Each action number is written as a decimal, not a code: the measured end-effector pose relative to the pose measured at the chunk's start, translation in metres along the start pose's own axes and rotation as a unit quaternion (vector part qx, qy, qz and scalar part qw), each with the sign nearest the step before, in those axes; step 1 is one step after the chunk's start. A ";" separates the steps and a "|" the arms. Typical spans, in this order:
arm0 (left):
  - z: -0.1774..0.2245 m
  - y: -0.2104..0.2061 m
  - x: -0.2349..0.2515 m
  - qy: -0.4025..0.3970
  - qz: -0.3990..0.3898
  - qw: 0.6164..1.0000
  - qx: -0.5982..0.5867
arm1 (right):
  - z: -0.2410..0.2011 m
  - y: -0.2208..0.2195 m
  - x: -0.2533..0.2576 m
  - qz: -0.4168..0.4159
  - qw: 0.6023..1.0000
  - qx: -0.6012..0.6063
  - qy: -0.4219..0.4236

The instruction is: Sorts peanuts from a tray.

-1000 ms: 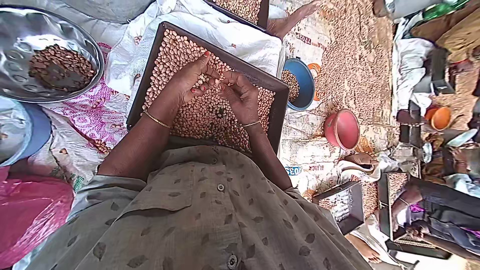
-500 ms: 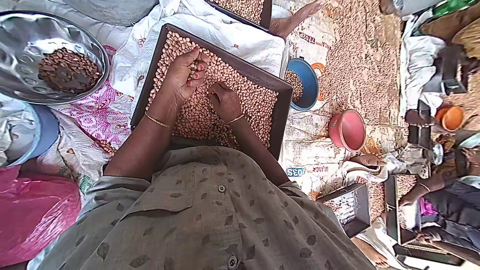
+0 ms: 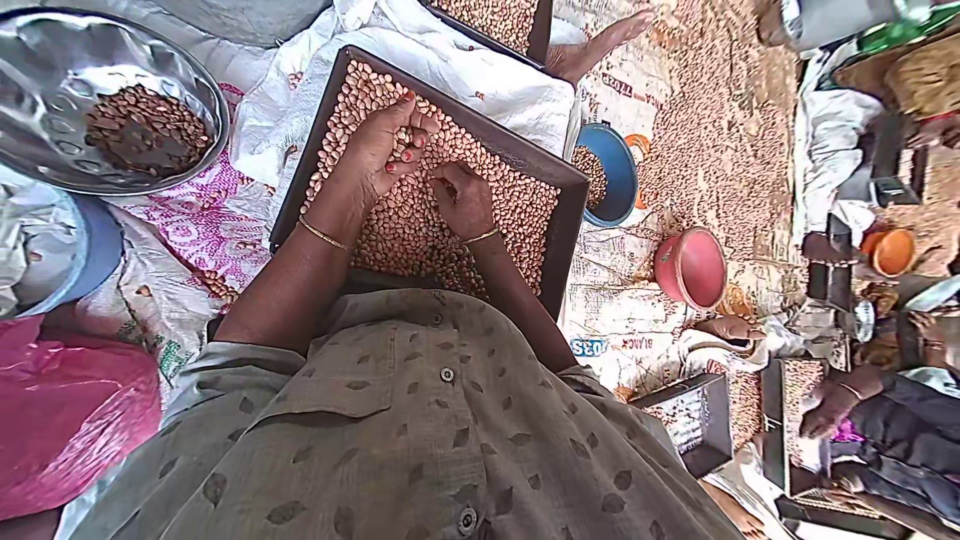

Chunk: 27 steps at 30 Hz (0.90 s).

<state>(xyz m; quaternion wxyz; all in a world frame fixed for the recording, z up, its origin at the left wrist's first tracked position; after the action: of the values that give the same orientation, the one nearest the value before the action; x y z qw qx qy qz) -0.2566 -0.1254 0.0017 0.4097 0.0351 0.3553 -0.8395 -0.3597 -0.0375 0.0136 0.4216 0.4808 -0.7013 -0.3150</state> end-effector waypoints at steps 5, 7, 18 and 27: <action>-0.015 -0.007 -0.006 0.066 0.000 0.990 0.128 | -0.013 0.047 0.005 0.119 0.958 0.260 -0.002; -0.018 -0.011 -0.004 0.075 -0.029 0.993 0.081 | -0.020 0.045 0.003 0.119 0.943 0.310 -0.013; 0.003 0.004 0.002 -0.013 0.001 0.997 -0.070 | -0.062 -0.041 -0.026 -0.117 0.982 0.056 0.135; 0.003 0.006 0.003 -0.017 0.009 0.998 -0.067 | -0.042 -0.033 -0.020 -0.122 0.975 0.173 0.060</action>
<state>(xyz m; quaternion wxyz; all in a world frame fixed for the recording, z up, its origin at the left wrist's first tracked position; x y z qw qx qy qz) -0.2530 -0.1315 -0.0007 0.4247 -0.0031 0.4034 -0.8105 -0.3047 -0.0318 -0.0010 0.3314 0.6464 -0.6548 -0.2087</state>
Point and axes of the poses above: each hand's wrist, its own x-axis towards the middle knuckle, its own y-axis out of the back of the hand, z = x × y, the point moved 9 cm from there along x, towards the middle knuckle, and after that the axes turned 3 degrees about -x, right-handed, at the moved point
